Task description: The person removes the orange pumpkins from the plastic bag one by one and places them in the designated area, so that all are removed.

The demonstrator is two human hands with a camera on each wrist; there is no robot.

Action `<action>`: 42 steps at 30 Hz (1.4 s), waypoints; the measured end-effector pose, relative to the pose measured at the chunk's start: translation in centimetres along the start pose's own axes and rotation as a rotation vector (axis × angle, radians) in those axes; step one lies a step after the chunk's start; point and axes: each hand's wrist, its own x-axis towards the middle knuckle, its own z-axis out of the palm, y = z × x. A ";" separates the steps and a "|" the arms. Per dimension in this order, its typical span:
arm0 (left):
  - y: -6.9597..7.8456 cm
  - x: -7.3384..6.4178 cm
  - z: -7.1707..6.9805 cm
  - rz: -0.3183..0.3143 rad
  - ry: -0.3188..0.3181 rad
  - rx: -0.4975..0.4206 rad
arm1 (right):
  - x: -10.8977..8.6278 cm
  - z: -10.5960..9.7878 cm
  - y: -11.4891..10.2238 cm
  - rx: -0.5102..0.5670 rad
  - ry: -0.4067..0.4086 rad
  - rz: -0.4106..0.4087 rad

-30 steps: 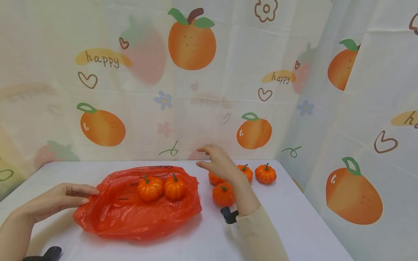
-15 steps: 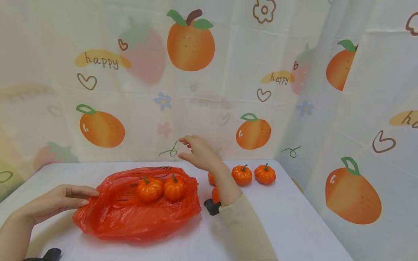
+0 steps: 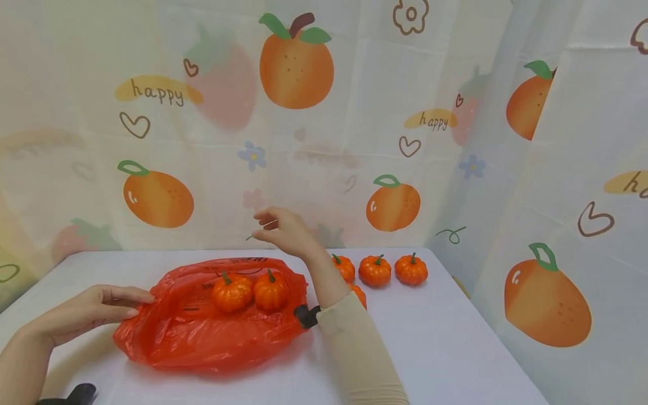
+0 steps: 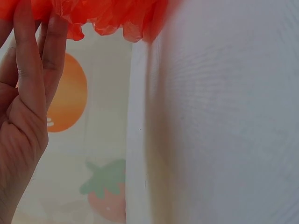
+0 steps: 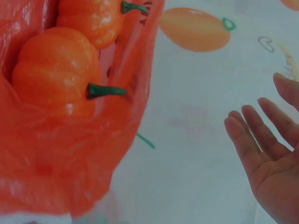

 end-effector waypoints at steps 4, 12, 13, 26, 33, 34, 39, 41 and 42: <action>0.1 0.1 0.1 0.017 -0.006 0.003 | 0.3 0.8 0.1 0.043 -0.013 0.008; 0.0 0.2 0.0 0.019 -0.002 0.005 | 1.2 2.6 0.1 0.096 -0.070 -0.007; -0.1 0.1 0.0 0.018 -0.001 0.007 | 1.3 2.9 0.1 0.099 -0.076 -0.009; -0.4 0.2 -0.2 -0.012 -0.007 0.009 | 2.1 6.3 1.0 0.118 -0.166 -0.016; -0.3 0.3 -0.2 0.007 -0.009 0.015 | 2.1 7.4 1.2 0.096 -0.194 -0.011; -0.3 0.3 -0.2 0.009 -0.009 0.017 | 2.1 7.5 1.2 0.098 -0.202 -0.013; -0.2 0.4 -0.1 0.008 -0.013 0.016 | 2.2 8.2 1.7 0.084 -0.223 -0.009; -0.2 0.4 -0.1 0.004 -0.014 0.013 | 2.2 8.4 1.9 0.056 -0.223 0.003; -0.2 0.4 0.0 0.001 -0.015 0.012 | 2.2 8.5 1.9 0.041 -0.224 0.010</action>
